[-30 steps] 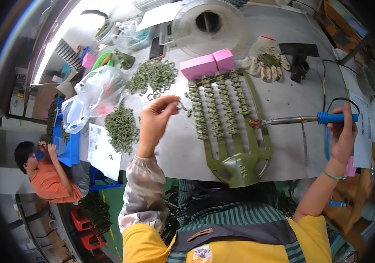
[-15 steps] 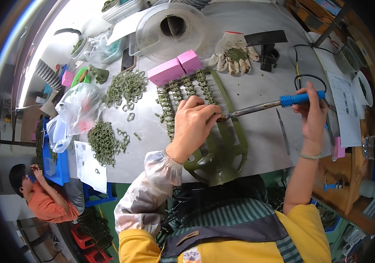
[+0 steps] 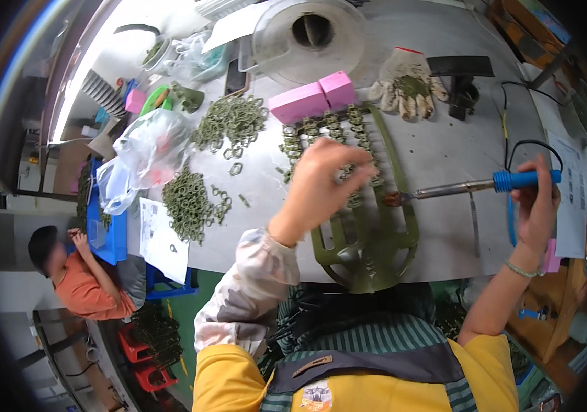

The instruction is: The person places small green electronic components into a green holding fixture and applies a soldering iron to them.

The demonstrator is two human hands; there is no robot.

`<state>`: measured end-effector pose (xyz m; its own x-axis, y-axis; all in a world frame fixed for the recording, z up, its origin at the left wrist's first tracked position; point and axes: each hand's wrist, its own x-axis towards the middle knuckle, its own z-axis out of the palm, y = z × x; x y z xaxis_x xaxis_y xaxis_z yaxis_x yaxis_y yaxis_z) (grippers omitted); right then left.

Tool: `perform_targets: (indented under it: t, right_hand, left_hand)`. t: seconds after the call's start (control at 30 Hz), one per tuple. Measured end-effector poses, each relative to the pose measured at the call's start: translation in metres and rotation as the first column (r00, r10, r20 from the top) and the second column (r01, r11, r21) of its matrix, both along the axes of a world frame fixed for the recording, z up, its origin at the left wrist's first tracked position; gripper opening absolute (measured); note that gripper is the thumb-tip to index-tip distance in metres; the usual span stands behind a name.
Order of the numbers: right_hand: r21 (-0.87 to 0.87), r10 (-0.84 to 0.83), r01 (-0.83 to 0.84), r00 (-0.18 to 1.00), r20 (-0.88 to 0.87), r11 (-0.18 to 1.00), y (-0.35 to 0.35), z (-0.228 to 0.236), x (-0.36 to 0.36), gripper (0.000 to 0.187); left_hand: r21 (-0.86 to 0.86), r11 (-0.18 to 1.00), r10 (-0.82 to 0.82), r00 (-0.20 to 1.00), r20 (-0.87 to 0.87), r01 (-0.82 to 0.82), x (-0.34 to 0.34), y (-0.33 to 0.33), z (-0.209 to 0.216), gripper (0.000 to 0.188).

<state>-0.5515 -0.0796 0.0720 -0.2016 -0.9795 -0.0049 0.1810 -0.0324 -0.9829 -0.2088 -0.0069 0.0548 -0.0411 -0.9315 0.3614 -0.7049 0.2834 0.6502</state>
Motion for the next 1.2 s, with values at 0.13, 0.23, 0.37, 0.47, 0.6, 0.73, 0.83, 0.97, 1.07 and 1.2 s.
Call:
perform_targets:
  t: [0.13, 0.23, 0.37, 0.47, 0.6, 0.73, 0.83, 0.97, 1.07, 1.2]
  right_hand:
    - [-0.026, 0.038, -0.037, 0.999, 0.038, 0.999, -0.002, -0.004, 0.0, 0.028]
    - [-0.024, 0.073, -0.072, 0.996, 0.049, 0.997, -0.001, -0.002, 0.007, 0.028]
    - [-0.041, 0.054, -0.053, 0.998, 0.019, 0.998, 0.001, 0.0, 0.005, 0.029]
    - [-0.038, 0.049, -0.049, 0.999, -0.002, 0.998, 0.004, 0.003, -0.001, 0.03]
    - [-0.032, 0.056, -0.056, 0.998, 0.012, 0.998, 0.006, 0.002, 0.001, 0.032]
    - [-0.021, 0.023, -0.023, 0.999, -0.026, 1.0, 0.009, 0.009, 0.004, 0.034]
    - [-0.02, 0.008, -0.009, 0.999, -0.044, 1.0, 0.009, 0.007, 0.007, 0.036]
    - [0.001, 0.004, -0.004, 0.998, -0.056, 1.0, 0.008, 0.005, 0.015, 0.037]
    - [0.02, 0.029, -0.028, 0.999, -0.032, 0.999, 0.008, 0.0, 0.019, 0.038]
    - [0.034, 0.063, -0.063, 0.998, 0.01, 0.997, 0.005, -0.006, 0.025, 0.036]
  left_hand:
    - [0.113, 0.87, 0.488, 0.87, -0.069, -0.479, 0.127, -0.003, -0.021, 0.018]
    - [-0.081, 0.709, 0.652, 0.606, 0.456, -0.701, 0.218, 0.016, -0.052, 0.032]
    - [0.063, 0.707, 0.618, 0.658, 0.431, -0.705, 0.223, 0.012, -0.066, 0.03]
    - [0.183, 0.711, 0.604, 0.724, 0.334, -0.678, 0.205, 0.014, -0.059, 0.027]
    - [0.169, 0.78, 0.599, 0.797, 0.078, -0.602, 0.168, 0.031, -0.039, 0.024]
    - [0.101, 0.967, 0.253, 0.936, -0.246, -0.234, 0.069, 0.04, 0.006, 0.016]
    - [-0.009, 0.997, 0.077, 0.994, -0.076, -0.078, 0.009, 0.039, 0.017, 0.015]
    - [-0.112, 0.994, 0.035, 0.981, 0.191, -0.014, -0.022, 0.031, 0.003, 0.017]
    - [-0.107, 0.994, 0.029, 0.98, 0.197, -0.008, -0.029, 0.026, -0.01, 0.016]
    - [-0.105, 0.994, 0.024, 0.975, 0.223, 0.0, -0.033, 0.02, -0.019, 0.014]
